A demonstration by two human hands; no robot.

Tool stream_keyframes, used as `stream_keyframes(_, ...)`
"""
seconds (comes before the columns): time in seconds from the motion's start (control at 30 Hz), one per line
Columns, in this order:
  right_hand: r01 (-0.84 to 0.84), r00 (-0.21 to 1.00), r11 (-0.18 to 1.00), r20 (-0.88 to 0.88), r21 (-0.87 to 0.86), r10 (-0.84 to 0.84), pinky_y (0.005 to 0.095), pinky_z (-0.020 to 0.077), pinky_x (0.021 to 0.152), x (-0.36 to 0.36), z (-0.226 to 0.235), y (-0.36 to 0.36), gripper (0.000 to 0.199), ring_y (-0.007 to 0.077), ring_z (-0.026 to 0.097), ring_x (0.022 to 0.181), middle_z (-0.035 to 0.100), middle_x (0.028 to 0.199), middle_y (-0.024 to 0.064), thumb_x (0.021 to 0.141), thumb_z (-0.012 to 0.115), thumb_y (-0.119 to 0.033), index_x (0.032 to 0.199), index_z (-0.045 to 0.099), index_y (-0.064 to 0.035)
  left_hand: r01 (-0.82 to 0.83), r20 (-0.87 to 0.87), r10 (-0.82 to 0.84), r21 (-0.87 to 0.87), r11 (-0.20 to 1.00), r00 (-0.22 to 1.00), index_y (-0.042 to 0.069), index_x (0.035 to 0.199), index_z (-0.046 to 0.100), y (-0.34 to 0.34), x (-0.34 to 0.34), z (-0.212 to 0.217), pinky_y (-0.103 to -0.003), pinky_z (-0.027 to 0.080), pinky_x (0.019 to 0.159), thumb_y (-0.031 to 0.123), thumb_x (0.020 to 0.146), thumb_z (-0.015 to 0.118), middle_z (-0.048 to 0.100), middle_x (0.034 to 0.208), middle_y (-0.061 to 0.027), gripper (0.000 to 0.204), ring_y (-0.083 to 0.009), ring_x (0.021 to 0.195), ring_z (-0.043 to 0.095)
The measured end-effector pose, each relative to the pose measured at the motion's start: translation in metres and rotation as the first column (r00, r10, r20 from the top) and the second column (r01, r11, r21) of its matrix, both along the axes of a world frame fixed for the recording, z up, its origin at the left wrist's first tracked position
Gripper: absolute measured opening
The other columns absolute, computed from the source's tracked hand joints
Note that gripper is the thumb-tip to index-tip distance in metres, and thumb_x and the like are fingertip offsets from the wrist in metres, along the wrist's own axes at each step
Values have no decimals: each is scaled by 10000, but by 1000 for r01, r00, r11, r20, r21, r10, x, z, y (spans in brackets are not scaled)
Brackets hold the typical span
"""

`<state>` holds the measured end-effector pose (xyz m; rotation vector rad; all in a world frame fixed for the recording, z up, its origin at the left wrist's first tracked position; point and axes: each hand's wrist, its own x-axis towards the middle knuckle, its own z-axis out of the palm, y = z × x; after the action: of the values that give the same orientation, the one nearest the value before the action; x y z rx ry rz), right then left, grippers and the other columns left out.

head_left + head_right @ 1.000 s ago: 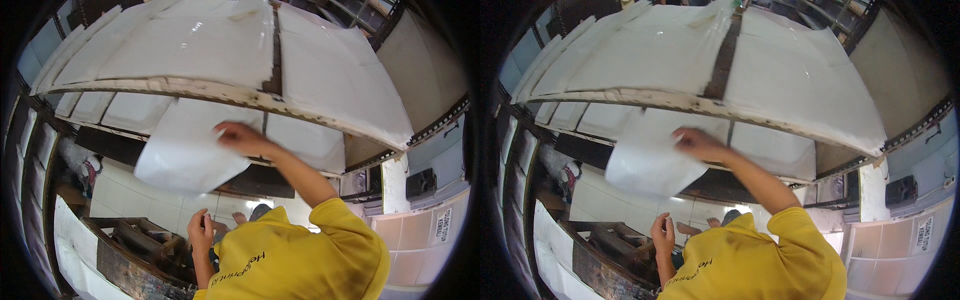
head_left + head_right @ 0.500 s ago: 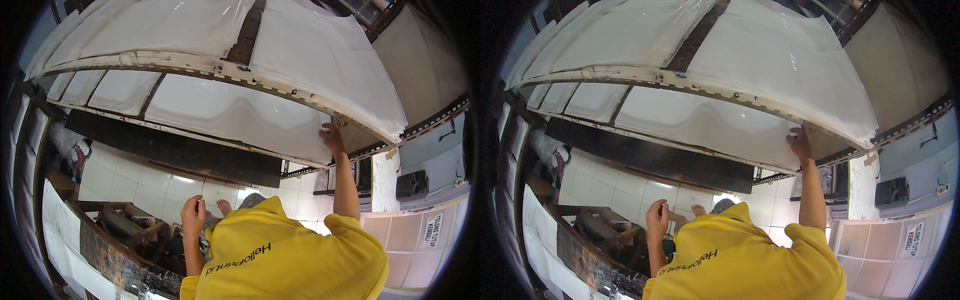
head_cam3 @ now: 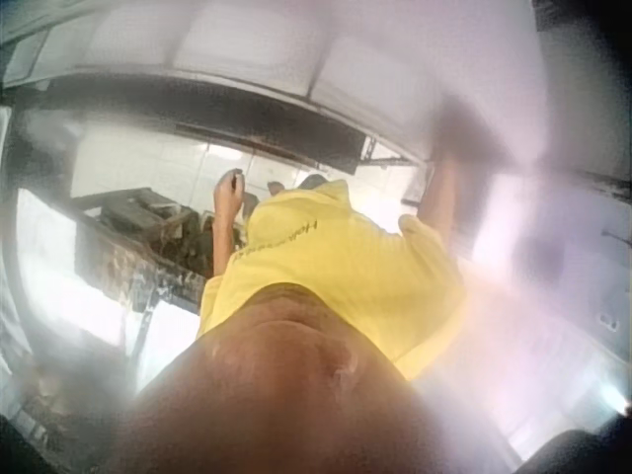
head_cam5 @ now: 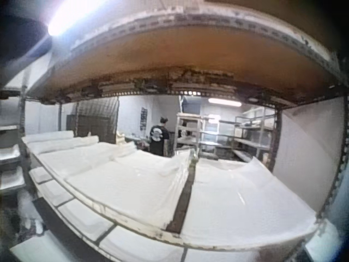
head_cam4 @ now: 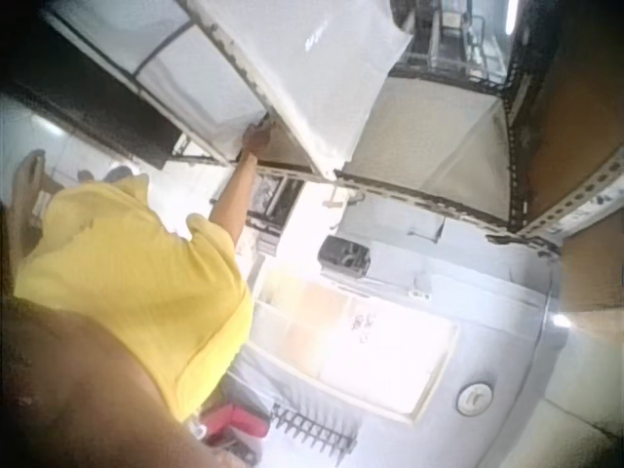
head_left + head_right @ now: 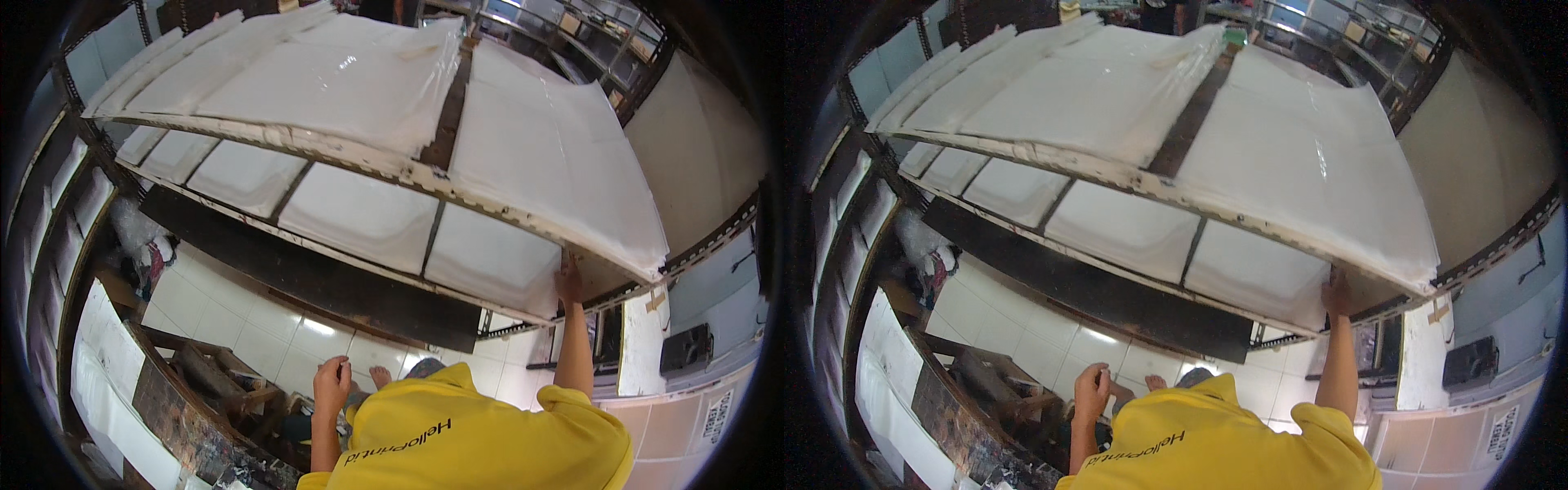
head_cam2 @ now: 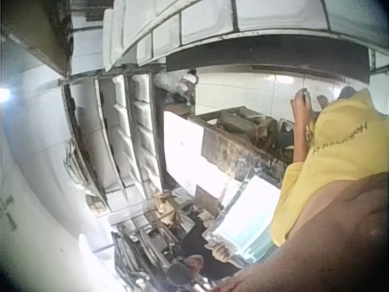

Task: The person repeatedly picks up white sheets from a table and places them onto a metal shelving unit. The person stacks the sheets one by one on the shelf while another person works at the table in the background.

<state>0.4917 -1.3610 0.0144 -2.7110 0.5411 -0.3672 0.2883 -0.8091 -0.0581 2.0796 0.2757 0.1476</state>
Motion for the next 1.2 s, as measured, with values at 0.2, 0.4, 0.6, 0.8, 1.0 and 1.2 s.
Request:
stream_keyframes(0.2, 111, 993, 993, -41, -47, -113, 527, 467, 936, -1, -12, -4, 459, 450, 585, 1111, 617, 1168, 268, 856, 557, -159, 1286, 453, -38, -10, -3, 10, 40, 999, 1000, -4, 1000, 685, 15, 0, 1, -399, 523, 730, 126, 887, 614, 688, 891, -200, 186, -353, 787, 668)
stream_keyframes(0.4, -3, 1000, 993, -12, -120, 2, 518, 481, 941, -8, -4, -3, 455, 448, 595, 1098, 622, 1148, 272, 883, 537, -205, 1295, 502, -17, -31, -13, 31, 45, 999, 999, -4, 1003, 685, 29, 6, 5, -395, 523, 711, 138, 886, 619, 686, 894, -197, 195, -341, 763, 667)
stream_keyframes(0.6, 158, 975, 931, 203, -329, -94, 472, 501, 807, 26, -4, 45, 245, 377, 643, 889, 665, 916, 212, 877, 589, -153, 1041, 627, 25, -120, -25, 121, 33, 992, 992, -6, 1003, 680, 59, 11, 3, -399, 522, 718, 142, 889, 615, 683, 898, -198, 198, -348, 780, 667)
stream_keyframes(0.8, -584, 786, 803, 330, 119, 523, 329, 477, 738, 84, 39, 244, 209, 167, 556, 776, 619, 922, 80, 947, 579, -98, 1134, 612, -9, -271, 20, 271, 54, 961, 962, 10, 1014, 679, 110, 4, 8, -410, 523, 740, 168, 897, 607, 680, 927, -186, 209, -359, 821, 659)
stream_keyframes(1.0, -707, 468, 326, 70, 627, 881, 221, 430, 673, 79, 23, 485, 246, 71, 501, 721, 557, 828, -6, 955, 569, -90, 1191, 611, -35, -515, 71, 510, 130, 847, 857, 40, 995, 660, 186, -9, 23, -439, 510, 751, 201, 908, 604, 648, 931, -158, 191, -358, 864, 636)
stream_keyframes(1.2, -634, -18, -28, 22, 772, 1000, 227, 437, 660, 29, -1, 631, 254, 68, 522, 737, 581, 843, -5, 946, 597, -93, 1190, 616, -21, -828, 159, 822, 247, 504, 547, 68, 992, 651, 241, -53, 32, -441, 509, 717, 202, 886, 626, 620, 920, -131, 173, -346, 821, 631)
